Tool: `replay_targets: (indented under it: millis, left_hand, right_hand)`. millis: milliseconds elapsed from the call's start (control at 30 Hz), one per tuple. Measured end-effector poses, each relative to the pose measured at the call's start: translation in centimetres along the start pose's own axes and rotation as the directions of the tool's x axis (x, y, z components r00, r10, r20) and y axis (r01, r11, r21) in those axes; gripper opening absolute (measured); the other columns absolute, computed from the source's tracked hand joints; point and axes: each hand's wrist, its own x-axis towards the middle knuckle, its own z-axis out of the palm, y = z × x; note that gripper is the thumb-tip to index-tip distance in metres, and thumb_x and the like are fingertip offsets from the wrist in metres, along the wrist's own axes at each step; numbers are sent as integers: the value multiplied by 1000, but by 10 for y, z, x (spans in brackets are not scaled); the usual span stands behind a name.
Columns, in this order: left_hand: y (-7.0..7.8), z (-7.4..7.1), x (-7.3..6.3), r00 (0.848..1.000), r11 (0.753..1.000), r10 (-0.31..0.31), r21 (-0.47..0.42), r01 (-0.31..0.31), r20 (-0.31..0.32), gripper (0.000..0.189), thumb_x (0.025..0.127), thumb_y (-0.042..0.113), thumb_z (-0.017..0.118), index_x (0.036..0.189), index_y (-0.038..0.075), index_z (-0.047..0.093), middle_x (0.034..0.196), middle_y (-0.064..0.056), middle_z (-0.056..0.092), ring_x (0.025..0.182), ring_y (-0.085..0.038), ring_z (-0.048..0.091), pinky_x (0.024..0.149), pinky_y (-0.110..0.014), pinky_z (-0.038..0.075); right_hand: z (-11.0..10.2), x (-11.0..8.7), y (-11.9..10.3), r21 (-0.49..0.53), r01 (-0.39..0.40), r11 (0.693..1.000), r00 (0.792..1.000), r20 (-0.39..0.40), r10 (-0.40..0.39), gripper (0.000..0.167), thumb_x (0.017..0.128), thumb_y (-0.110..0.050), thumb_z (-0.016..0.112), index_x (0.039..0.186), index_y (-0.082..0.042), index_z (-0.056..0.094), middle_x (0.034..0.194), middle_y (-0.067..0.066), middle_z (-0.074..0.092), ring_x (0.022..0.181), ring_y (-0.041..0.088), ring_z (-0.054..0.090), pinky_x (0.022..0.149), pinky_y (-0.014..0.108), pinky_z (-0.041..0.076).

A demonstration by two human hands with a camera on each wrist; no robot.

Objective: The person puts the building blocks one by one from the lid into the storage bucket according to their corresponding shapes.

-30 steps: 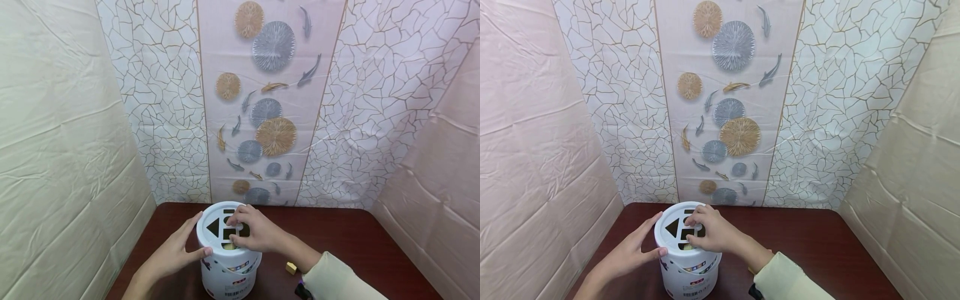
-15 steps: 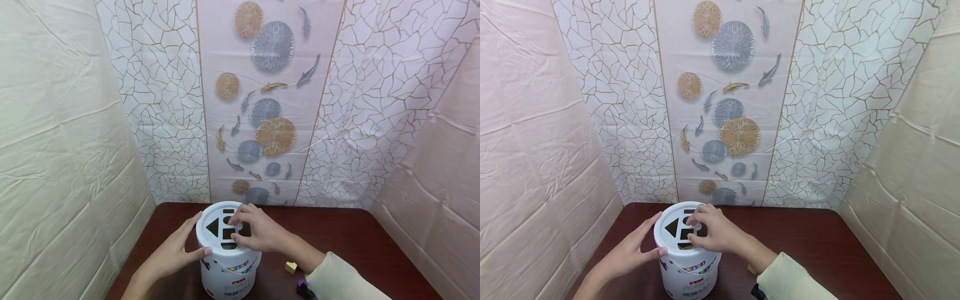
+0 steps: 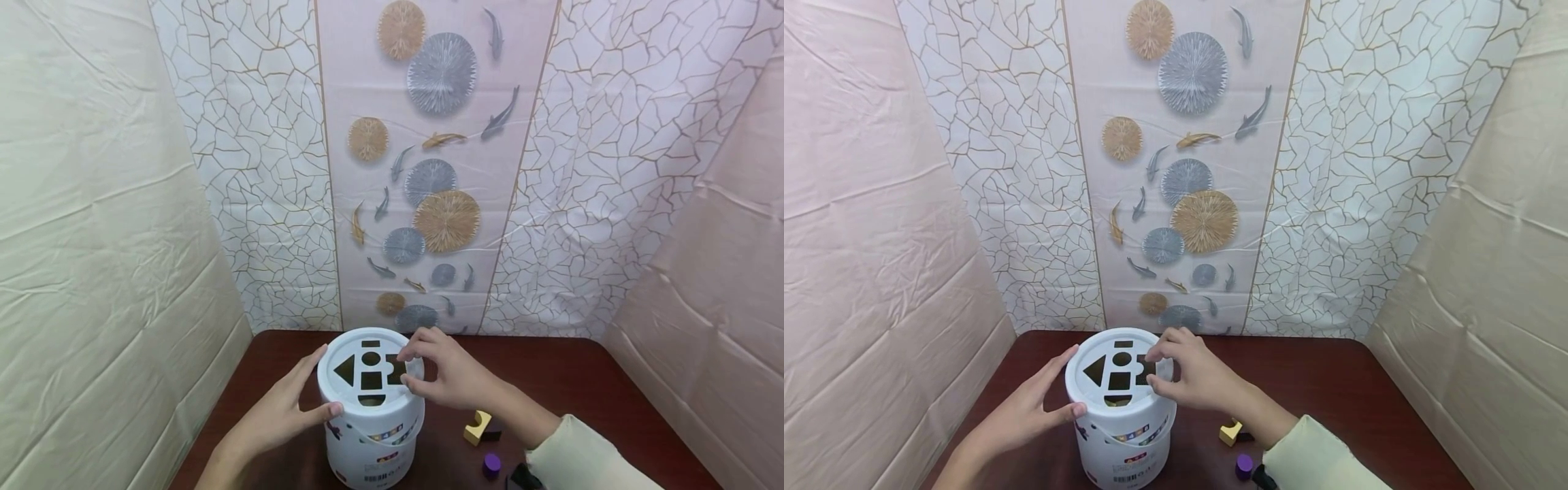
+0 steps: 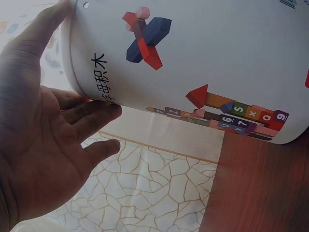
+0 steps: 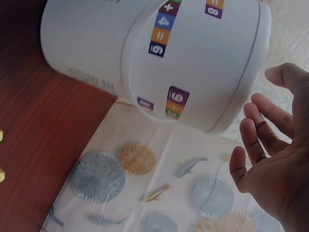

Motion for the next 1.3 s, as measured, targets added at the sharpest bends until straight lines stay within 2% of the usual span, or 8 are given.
replay_targets:
  millis: [133,267,500,700,1033,1133,1233,1300]
  left_hand:
    - [0,0,-1,1000,1000,10,2,-10,-1,109,92,67,82,177,30,25,179,-5,37,165,-38,38,126,-76,37]
    - [0,0,-1,1000,1000,10,6,-10,-1,109,92,69,81,177,32,24,180,-4,36,166,-38,38,126,-76,37]
    - [-1,0,0,1000,1000,6,11,-6,0,109,91,68,82,176,33,24,180,-4,37,165,-40,38,124,-77,38]
    - [-2,1,1,1000,1000,3,16,-3,-1,109,91,69,82,177,33,24,180,-4,37,165,-40,38,125,-77,38]
    - [-1,0,0,1000,1000,-5,22,5,1,109,92,67,82,177,31,24,180,-7,36,165,-42,37,125,-78,38]
    - [-1,1,1,1000,1000,-7,17,7,4,109,92,67,82,177,32,24,180,-7,36,165,-42,37,124,-78,38]
    - [-1,1,1,1000,1000,5,15,-5,0,108,92,66,83,177,32,24,180,-6,36,165,-41,38,124,-78,38]
    - [-1,1,1,1000,1000,14,15,-14,-2,108,92,65,83,177,33,24,180,-6,36,165,-41,38,124,-78,38]
  right_hand:
    - [-7,-10,5,-25,-20,999,1000,-18,19,20,96,-22,87,115,-18,80,115,-5,71,107,9,58,91,35,54]
    - [-15,-21,9,-49,-49,998,998,-29,47,23,95,-24,87,116,-19,81,116,-6,71,111,10,60,94,37,56]
    - [-28,-41,20,-102,-87,991,996,-40,83,21,97,-27,86,117,-26,79,115,-9,71,110,11,62,94,37,57]
    - [-34,-59,29,-136,-108,985,994,-47,102,19,95,-25,87,113,-26,79,113,-11,71,110,8,62,92,36,58]
    - [-30,-82,47,-176,-152,973,988,-51,145,22,92,-23,90,110,-25,78,109,-15,67,104,9,62,88,33,57]
    - [-27,-88,54,-202,-141,969,989,-69,130,23,90,-21,91,109,-23,78,107,-14,68,102,8,62,86,33,56]
    - [-26,-94,61,-229,-146,962,988,-76,131,23,89,-21,92,107,-22,78,106,-10,70,102,10,63,83,37,55]
    - [-25,-98,65,-244,-179,953,984,-64,168,22,90,-24,92,107,-22,79,106,-9,70,102,12,62,81,40,53]
